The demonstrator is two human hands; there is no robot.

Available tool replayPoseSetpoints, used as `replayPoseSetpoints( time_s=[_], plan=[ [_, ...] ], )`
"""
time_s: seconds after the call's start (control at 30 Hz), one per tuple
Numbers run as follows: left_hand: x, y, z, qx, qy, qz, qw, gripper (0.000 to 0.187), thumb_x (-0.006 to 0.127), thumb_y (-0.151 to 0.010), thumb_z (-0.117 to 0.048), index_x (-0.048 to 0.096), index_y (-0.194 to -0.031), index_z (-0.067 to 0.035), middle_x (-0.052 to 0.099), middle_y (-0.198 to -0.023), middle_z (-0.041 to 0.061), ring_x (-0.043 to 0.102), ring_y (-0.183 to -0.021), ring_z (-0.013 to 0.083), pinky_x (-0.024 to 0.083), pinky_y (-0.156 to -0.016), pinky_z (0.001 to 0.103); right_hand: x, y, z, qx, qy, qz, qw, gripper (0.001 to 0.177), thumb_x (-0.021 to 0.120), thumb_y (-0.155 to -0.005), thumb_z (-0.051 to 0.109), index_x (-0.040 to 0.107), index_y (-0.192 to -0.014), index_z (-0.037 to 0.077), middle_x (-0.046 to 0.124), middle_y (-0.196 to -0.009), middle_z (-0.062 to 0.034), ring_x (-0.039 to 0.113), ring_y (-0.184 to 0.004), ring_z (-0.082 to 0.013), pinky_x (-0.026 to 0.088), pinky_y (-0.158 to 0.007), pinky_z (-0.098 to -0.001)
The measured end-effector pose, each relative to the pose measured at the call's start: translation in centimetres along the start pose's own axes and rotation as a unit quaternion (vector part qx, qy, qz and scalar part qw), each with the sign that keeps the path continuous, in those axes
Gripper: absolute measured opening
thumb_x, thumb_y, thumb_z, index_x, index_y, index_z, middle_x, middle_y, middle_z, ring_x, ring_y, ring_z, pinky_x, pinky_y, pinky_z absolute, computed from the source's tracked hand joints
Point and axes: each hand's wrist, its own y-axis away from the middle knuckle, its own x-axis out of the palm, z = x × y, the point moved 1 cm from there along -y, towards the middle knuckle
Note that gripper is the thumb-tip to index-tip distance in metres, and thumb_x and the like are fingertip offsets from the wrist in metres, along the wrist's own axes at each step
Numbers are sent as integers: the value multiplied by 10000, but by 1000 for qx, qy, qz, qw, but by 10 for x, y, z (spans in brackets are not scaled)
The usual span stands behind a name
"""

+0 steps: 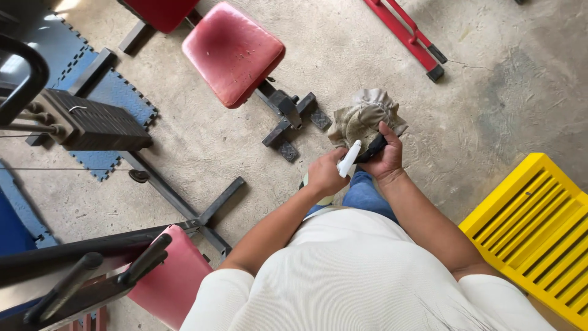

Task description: Wiping down and sanitizing various gym machines and padded benches using a spray bottle and a cleaning cloth.

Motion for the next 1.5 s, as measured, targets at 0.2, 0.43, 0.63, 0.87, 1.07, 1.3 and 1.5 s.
replayPoseSetpoints(
  time_s=[0.2,0.43,0.63,0.87,1.07,1.3,1.5],
  plan=[
    [31,-38,-44,43,5,-3,999,617,823,-676,-178,657,-1265,-249,759,-1108,48,719,-1051,286,547,-907,429,-8,13,62,-43,0,-4,999,554,740,-899,389,616,-1358,103,686,-1296,-110,643,-1224,-319,495,-1106,-528],
    [79,-102,-117,63,71,-11,995,657,809,-653,-164,634,-1282,-241,745,-1092,69,707,-1044,309,552,-882,433,-22,7,174,-41,19,30,999,606,731,-899,390,571,-1408,104,657,-1334,-121,624,-1244,-326,486,-1098,-543],
    [106,-158,-173,54,64,-44,996,653,833,-643,-174,642,-1264,-238,743,-1082,88,703,-1039,323,545,-878,439,-30,-11,249,-1,37,38,999,590,724,-916,380,563,-1408,96,653,-1330,-125,623,-1239,-330,472,-1110,-537],
    [83,-197,-215,1,118,-111,987,614,822,-670,-172,657,-1261,-208,754,-1039,101,726,-1011,322,553,-870,435,8,-60,303,25,90,101,990,507,717,-995,305,557,-1423,85,655,-1324,-115,627,-1239,-302,482,-1148,-502],
    [49,-256,-202,67,207,-217,952,668,828,-651,-103,610,-1282,-134,734,-1119,117,720,-1053,309,559,-917,416,99,-121,321,56,128,145,980,517,719,-890,312,590,-1343,96,692,-1264,-100,674,-1182,-283,522,-1085,-492],
    [-33,-338,-200,-1,242,-316,918,652,832,-678,-93,610,-1290,-131,746,-1115,109,733,-1034,283,562,-888,383,148,-246,313,38,159,148,975,424,691,-990,252,577,-1348,55,676,-1267,-108,653,-1188,-271,526,-1102,-460],
    [-151,-389,-192,6,286,-431,856,604,857,-750,-165,604,-1298,-138,742,-1146,77,739,-1038,222,575,-881,359,239,-328,299,43,222,184,957,342,611,-1050,200,575,-1349,37,671,-1278,-100,663,-1184,-233,545,-1077,-407]
  ],
)
